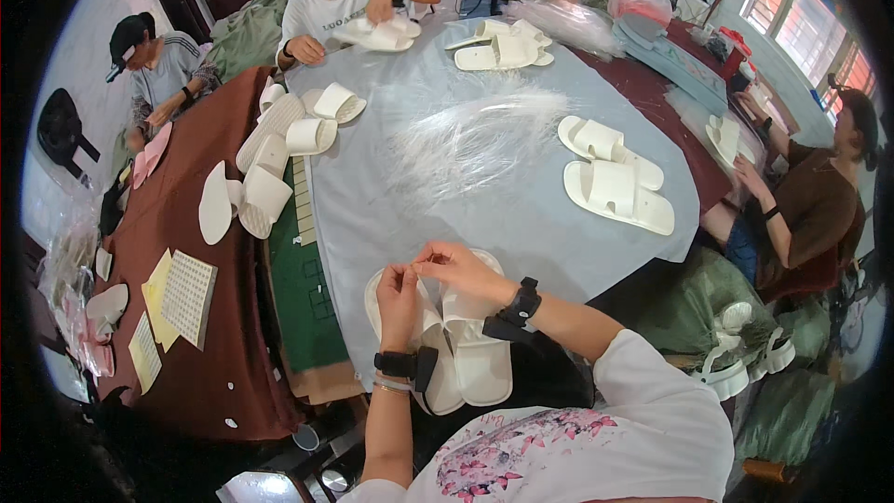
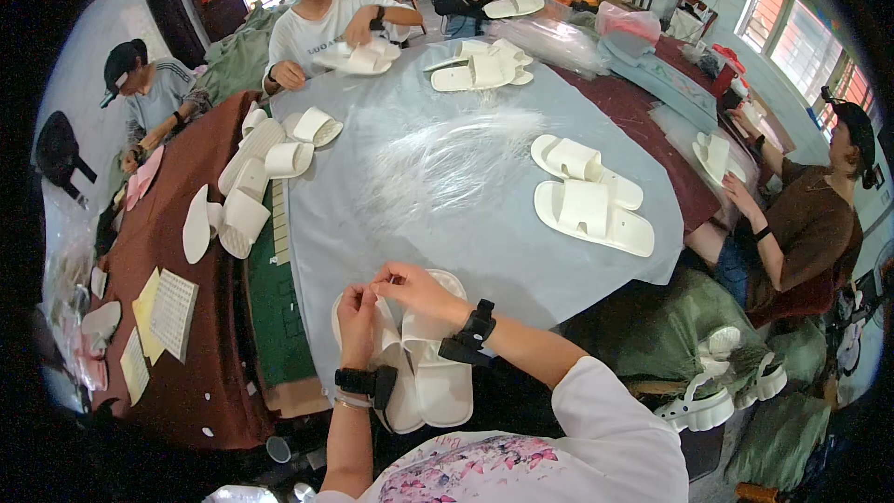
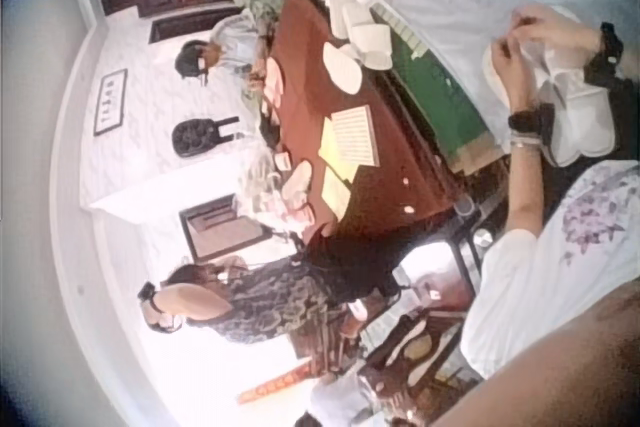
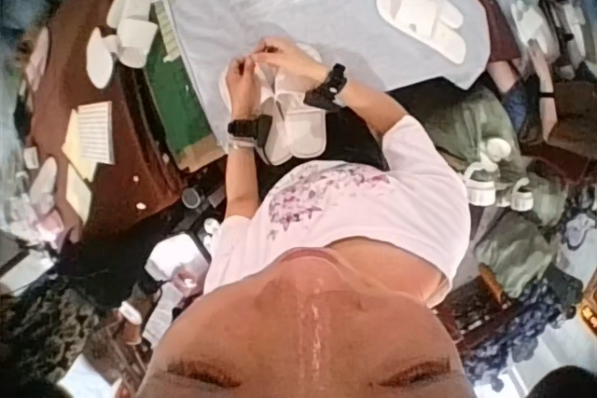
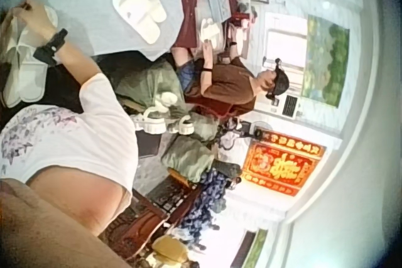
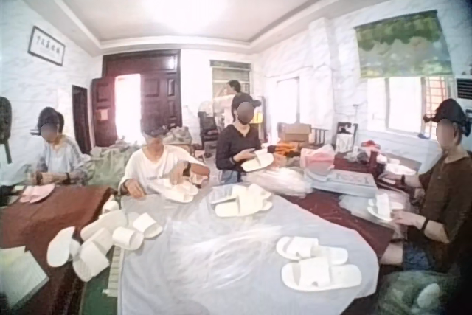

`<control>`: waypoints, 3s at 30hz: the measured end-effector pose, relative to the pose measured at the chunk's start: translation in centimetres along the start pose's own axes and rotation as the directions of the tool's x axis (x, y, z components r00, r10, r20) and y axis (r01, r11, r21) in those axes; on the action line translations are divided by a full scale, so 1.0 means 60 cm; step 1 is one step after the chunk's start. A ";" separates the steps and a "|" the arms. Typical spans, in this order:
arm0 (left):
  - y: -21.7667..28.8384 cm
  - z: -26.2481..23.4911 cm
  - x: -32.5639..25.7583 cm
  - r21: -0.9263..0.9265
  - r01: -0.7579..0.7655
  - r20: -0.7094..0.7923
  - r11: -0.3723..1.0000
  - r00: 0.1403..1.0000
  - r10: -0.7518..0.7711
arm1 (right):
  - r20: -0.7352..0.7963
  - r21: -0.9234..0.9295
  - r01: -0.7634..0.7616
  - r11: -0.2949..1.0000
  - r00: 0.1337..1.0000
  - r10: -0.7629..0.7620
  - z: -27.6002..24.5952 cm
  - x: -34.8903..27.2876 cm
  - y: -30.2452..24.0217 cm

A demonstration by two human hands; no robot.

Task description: Inspecting and quality checking white sandals in a manufacturing setting.

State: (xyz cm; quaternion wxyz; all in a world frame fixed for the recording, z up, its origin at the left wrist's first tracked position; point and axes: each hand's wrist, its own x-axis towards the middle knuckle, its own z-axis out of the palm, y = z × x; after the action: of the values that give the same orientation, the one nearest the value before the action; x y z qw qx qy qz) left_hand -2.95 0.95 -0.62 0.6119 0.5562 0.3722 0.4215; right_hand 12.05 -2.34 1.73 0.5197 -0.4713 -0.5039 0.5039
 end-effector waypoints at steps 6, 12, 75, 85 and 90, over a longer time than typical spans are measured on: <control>0.008 0.003 -0.003 -0.012 0.017 -0.015 1.000 1.000 -0.017 | 0.018 -0.101 0.004 0.995 1.000 -0.002 0.003 -0.005 -0.002; 0.032 0.010 0.001 -0.041 -0.225 -0.280 0.974 0.938 0.205 | -0.132 -0.100 0.100 0.990 0.985 -0.113 -0.003 0.002 -0.009; 0.358 -0.139 -0.260 -0.703 -0.309 0.561 0.641 0.312 0.767 | 0.852 -0.071 0.694 0.716 0.416 -0.318 -0.138 -0.373 -0.474; 0.084 -0.244 0.109 0.154 0.079 -0.270 0.985 0.962 -0.035 | 0.338 -0.392 -0.071 0.917 0.916 0.215 -0.056 -0.242 -0.136; -0.021 -0.351 0.308 -0.139 0.133 -0.815 0.981 0.547 -0.189 | 0.091 -0.054 -0.191 0.980 0.977 0.195 -0.007 -0.257 -0.020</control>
State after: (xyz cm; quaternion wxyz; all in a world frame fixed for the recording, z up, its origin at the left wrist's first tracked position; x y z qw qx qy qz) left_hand -15.49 25.82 -3.83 0.4196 0.2395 0.6512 0.5853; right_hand 12.76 -17.78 2.16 0.4328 -0.5051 -0.4913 0.5624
